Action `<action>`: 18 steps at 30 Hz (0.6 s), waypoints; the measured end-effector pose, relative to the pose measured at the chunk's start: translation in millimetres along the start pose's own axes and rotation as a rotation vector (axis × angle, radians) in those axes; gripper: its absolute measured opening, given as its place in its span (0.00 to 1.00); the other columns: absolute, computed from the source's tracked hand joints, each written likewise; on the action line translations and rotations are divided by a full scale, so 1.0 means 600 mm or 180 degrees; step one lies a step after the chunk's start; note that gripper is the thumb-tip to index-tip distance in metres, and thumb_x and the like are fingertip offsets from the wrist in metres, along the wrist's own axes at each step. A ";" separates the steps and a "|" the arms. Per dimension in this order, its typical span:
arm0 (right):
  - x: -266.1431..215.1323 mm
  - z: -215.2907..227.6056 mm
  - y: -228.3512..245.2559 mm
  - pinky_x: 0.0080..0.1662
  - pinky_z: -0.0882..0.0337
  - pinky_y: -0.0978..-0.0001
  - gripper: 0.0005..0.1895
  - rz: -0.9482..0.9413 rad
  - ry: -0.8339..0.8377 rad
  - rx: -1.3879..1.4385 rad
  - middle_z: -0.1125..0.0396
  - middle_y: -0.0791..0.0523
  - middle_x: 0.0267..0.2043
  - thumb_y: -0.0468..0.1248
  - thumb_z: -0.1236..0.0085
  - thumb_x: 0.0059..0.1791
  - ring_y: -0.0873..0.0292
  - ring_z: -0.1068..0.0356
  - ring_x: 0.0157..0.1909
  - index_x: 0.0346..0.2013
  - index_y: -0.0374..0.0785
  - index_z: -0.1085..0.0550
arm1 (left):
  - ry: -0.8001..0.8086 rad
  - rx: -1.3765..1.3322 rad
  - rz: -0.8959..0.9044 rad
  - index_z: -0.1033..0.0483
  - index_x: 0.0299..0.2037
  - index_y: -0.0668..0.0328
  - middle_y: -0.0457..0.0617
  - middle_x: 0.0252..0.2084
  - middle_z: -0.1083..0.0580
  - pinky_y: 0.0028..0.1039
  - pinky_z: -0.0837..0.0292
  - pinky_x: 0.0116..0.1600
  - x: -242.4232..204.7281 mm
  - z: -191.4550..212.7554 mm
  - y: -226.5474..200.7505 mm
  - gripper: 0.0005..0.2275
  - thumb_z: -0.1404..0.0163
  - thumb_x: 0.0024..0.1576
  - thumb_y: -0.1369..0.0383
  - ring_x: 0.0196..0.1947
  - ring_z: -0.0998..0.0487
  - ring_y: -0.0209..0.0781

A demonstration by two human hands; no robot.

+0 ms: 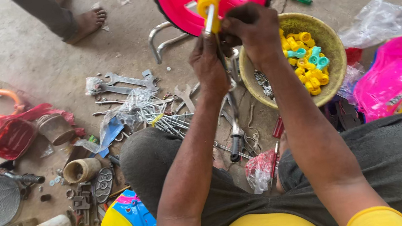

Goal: The person assembles a tricycle wheel by attaching a pink wheel with a black tire to a metal axle. They use a wrench to tighten the nuts and secure the wheel in place.

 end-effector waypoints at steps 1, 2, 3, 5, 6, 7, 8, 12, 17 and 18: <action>-0.011 0.000 -0.006 0.34 0.21 0.72 0.05 -0.0012 -0.0083 -0.0126 0.24 0.54 0.35 0.28 0.38 0.51 0.65 0.23 0.31 0.40 0.29 0.23 | 0.0032 -0.0173 0.0056 0.21 0.48 0.67 0.46 0.32 0.24 0.24 0.33 0.33 -0.004 -0.001 0.002 0.14 0.51 0.67 0.61 0.28 0.29 0.31; -0.026 0.001 0.007 0.33 0.23 0.73 0.04 0.0392 -0.0161 -0.0396 0.25 0.54 0.34 0.28 0.39 0.53 0.65 0.25 0.30 0.41 0.29 0.23 | 0.0067 -0.0352 0.0126 0.21 0.48 0.67 0.45 0.32 0.25 0.24 0.34 0.33 -0.010 -0.005 0.008 0.14 0.50 0.68 0.61 0.28 0.29 0.31; -0.046 -0.003 0.017 0.33 0.26 0.73 0.03 0.0796 -0.0241 -0.0664 0.26 0.54 0.33 0.28 0.39 0.54 0.64 0.26 0.29 0.42 0.28 0.23 | 0.0102 -0.0531 0.0195 0.21 0.48 0.67 0.45 0.32 0.26 0.24 0.34 0.34 -0.013 -0.006 0.011 0.13 0.50 0.68 0.61 0.29 0.30 0.30; -0.066 0.001 0.024 0.33 0.29 0.73 0.03 0.1138 -0.0337 -0.0729 0.27 0.54 0.33 0.27 0.41 0.55 0.65 0.28 0.30 0.43 0.28 0.24 | 0.0078 -0.0435 0.0167 0.21 0.47 0.68 0.44 0.32 0.26 0.23 0.35 0.35 -0.015 -0.007 0.015 0.13 0.50 0.69 0.62 0.30 0.31 0.30; -0.074 0.008 0.014 0.34 0.29 0.73 0.04 0.1041 -0.0333 -0.0523 0.27 0.54 0.34 0.27 0.41 0.55 0.66 0.29 0.31 0.44 0.28 0.24 | 0.0049 -0.0387 0.0173 0.21 0.47 0.69 0.44 0.33 0.26 0.23 0.35 0.35 -0.023 -0.004 0.020 0.13 0.50 0.69 0.63 0.31 0.31 0.30; -0.079 0.017 0.007 0.35 0.28 0.73 0.05 0.0945 -0.0331 -0.0316 0.27 0.54 0.35 0.27 0.42 0.55 0.66 0.30 0.32 0.45 0.28 0.24 | -0.0001 -0.0244 0.0210 0.22 0.47 0.69 0.44 0.33 0.26 0.23 0.35 0.36 -0.031 -0.001 0.027 0.13 0.51 0.69 0.63 0.31 0.31 0.30; -0.077 0.016 0.000 0.34 0.29 0.73 0.04 0.0803 -0.0257 -0.0332 0.28 0.55 0.34 0.28 0.43 0.56 0.67 0.30 0.31 0.44 0.28 0.25 | -0.0049 -0.0095 0.0228 0.22 0.48 0.70 0.43 0.34 0.26 0.23 0.36 0.36 -0.033 0.003 0.028 0.14 0.52 0.70 0.63 0.32 0.31 0.30; -0.056 0.020 0.003 0.33 0.28 0.74 0.05 0.0464 -0.0044 -0.0234 0.28 0.57 0.32 0.30 0.45 0.56 0.68 0.30 0.30 0.42 0.30 0.25 | 0.0003 -0.0043 0.0196 0.23 0.51 0.72 0.43 0.37 0.26 0.23 0.34 0.40 -0.043 -0.005 0.027 0.14 0.54 0.71 0.65 0.35 0.31 0.29; -0.092 0.027 0.022 0.35 0.29 0.74 0.06 0.0941 -0.0455 -0.0991 0.28 0.57 0.32 0.32 0.45 0.56 0.68 0.30 0.31 0.39 0.29 0.25 | 0.0176 -0.0073 0.0090 0.24 0.55 0.68 0.43 0.42 0.25 0.24 0.31 0.46 -0.060 -0.015 0.032 0.13 0.55 0.70 0.65 0.40 0.29 0.29; -0.098 0.029 0.019 0.35 0.29 0.74 0.06 0.0913 -0.0528 -0.0863 0.28 0.57 0.33 0.32 0.45 0.55 0.69 0.31 0.31 0.39 0.29 0.25 | 0.0235 -0.0076 0.0048 0.24 0.55 0.69 0.42 0.42 0.26 0.24 0.32 0.45 -0.060 -0.020 0.031 0.13 0.55 0.70 0.65 0.40 0.30 0.29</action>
Point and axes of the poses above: each hand's wrist, its own x-axis towards the middle knuckle, its own z-axis out of the back of the hand, y = z × x, the point moved 9 cm from there along x, towards the middle knuckle
